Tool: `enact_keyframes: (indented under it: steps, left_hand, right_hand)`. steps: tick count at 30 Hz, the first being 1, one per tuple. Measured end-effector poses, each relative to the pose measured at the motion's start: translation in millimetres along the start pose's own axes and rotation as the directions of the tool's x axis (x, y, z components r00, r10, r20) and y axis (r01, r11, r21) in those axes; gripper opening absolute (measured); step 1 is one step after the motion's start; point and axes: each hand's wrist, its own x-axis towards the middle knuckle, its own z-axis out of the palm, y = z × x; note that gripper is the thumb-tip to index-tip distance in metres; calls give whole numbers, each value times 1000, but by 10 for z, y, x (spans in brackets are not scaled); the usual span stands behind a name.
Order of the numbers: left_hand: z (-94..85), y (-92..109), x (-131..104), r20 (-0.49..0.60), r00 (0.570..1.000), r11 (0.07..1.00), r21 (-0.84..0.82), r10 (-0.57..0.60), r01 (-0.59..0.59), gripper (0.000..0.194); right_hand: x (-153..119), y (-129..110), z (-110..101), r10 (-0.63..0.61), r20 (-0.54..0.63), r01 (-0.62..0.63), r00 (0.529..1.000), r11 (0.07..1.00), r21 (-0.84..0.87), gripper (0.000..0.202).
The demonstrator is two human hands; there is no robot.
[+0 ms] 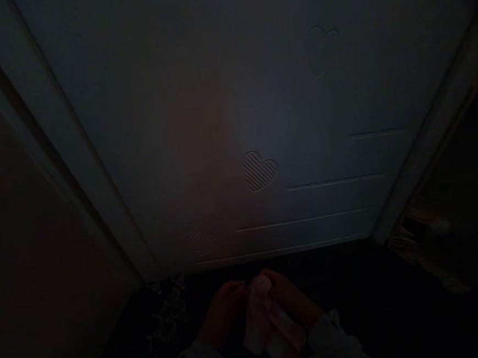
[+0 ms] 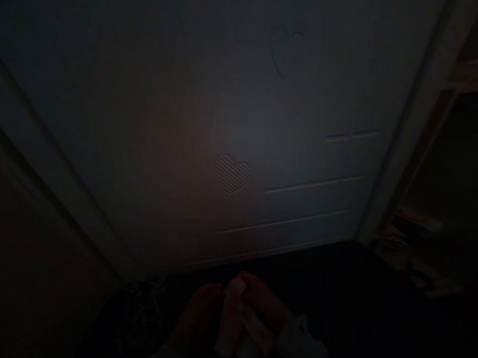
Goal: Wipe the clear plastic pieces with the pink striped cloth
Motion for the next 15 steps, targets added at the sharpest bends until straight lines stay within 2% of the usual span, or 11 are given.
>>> enact_keyframes:
  steps: [7, 15]
  left_hand:
    - [-32, 125, -40, -7, 1000, 989, 148, 15, -14, 9]
    - [5, 467, -125, -6, 997, 946, 316, 83, -77, 7]
  right_hand:
    - [49, -47, -12, -21, 15, 22, 1000, 995, -98, 23]
    - [-53, -420, 17, -98, -20, 97, 995, 995, -15, 10]
